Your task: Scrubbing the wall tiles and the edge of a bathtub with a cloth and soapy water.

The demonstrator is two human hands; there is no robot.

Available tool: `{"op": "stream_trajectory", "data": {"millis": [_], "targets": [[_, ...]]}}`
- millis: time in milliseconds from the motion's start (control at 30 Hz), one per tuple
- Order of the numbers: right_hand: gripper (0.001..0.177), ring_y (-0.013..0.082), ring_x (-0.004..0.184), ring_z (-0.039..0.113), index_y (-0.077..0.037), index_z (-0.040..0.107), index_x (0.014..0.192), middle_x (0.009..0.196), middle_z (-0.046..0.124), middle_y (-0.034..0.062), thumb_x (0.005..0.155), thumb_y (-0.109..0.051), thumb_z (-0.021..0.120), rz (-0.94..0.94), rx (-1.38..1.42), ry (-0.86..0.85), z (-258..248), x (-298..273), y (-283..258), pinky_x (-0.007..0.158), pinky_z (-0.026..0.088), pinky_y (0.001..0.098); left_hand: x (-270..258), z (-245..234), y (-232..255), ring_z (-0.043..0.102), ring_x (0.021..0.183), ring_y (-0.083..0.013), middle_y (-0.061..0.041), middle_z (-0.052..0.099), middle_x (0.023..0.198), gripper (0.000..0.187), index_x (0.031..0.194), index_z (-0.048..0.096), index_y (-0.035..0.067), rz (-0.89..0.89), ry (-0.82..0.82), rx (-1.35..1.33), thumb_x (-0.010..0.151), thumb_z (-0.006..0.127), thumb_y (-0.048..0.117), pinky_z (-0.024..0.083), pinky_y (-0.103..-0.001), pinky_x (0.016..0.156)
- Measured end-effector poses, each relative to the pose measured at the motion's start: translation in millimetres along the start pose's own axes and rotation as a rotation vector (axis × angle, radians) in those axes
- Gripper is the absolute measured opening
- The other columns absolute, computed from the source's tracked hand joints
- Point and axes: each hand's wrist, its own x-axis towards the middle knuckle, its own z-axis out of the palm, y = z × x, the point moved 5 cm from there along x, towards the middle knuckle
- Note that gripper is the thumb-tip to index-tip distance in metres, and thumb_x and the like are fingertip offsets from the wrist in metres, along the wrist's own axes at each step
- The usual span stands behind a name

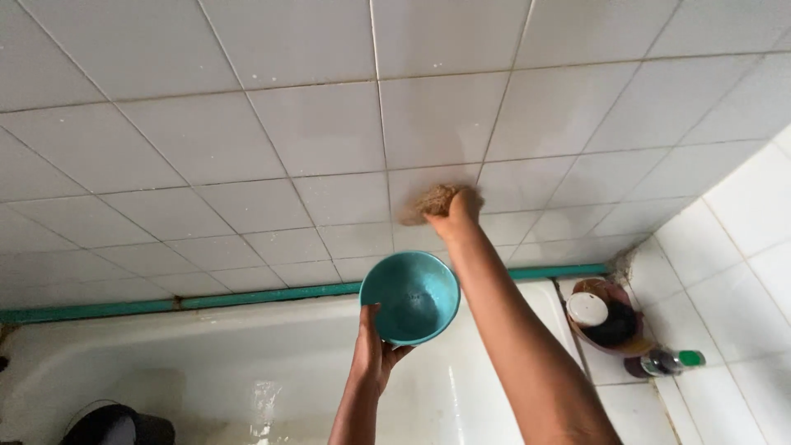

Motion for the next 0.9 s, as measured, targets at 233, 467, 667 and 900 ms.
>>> {"op": "stream_trajectory", "data": {"millis": [233,467,667,900], "targets": [[0.029,0.0274,0.095,0.066,-0.017,0.059,0.11,0.101,0.066,0.0054,0.1,-0.041,0.07,0.221,0.041,-0.316,-72.3,-65.1,9.7,0.077,0.056,0.0474,-15.8,-9.1,-9.0,0.056,0.133,-0.0429,-0.029,0.044,0.15,0.103,0.158,0.017,0.005,0.039,-0.114,-0.029,0.083,0.045,0.07,0.049,-0.056,0.108],[0.041,0.0257,0.079,0.066,-0.017,0.063,0.106,0.095,0.067,0.0064,0.087,-0.053,0.071,0.137,-0.051,-0.123,-151.2,-190.1,-20.0,0.058,0.053,0.0413,-41.4,-17.1,-28.6,0.057,0.131,-0.0464,-0.031,0.041,0.15,0.098,0.159,0.014,0.007,0.093,-0.175,0.106,0.087,0.041,0.069,0.053,-0.057,0.104],[0.043,0.0296,0.082,0.067,-0.009,0.064,0.111,0.098,0.068,0.0126,0.092,-0.047,0.073,0.093,0.002,-0.383,-131.0,-261.1,-27.7,0.065,0.059,0.0409,-71.7,-21.5,-53.7,0.059,0.126,-0.0471,-0.029,0.042,0.149,0.093,0.155,0.019,0.012,0.111,-0.12,0.261,0.086,0.037,0.071,0.056,-0.059,0.099],[0.066,0.0235,0.122,0.061,-0.025,0.046,0.137,0.134,0.062,0.0116,0.084,-0.048,0.078,0.026,-0.761,-0.405,-154.4,-293.2,16.5,0.097,0.051,0.0398,-91.4,-3.2,-94.5,0.066,0.116,-0.0451,-0.028,0.051,0.142,0.088,0.151,0.027,0.011,0.119,-0.084,0.356,0.089,0.033,0.074,0.064,-0.055,0.088]]}}
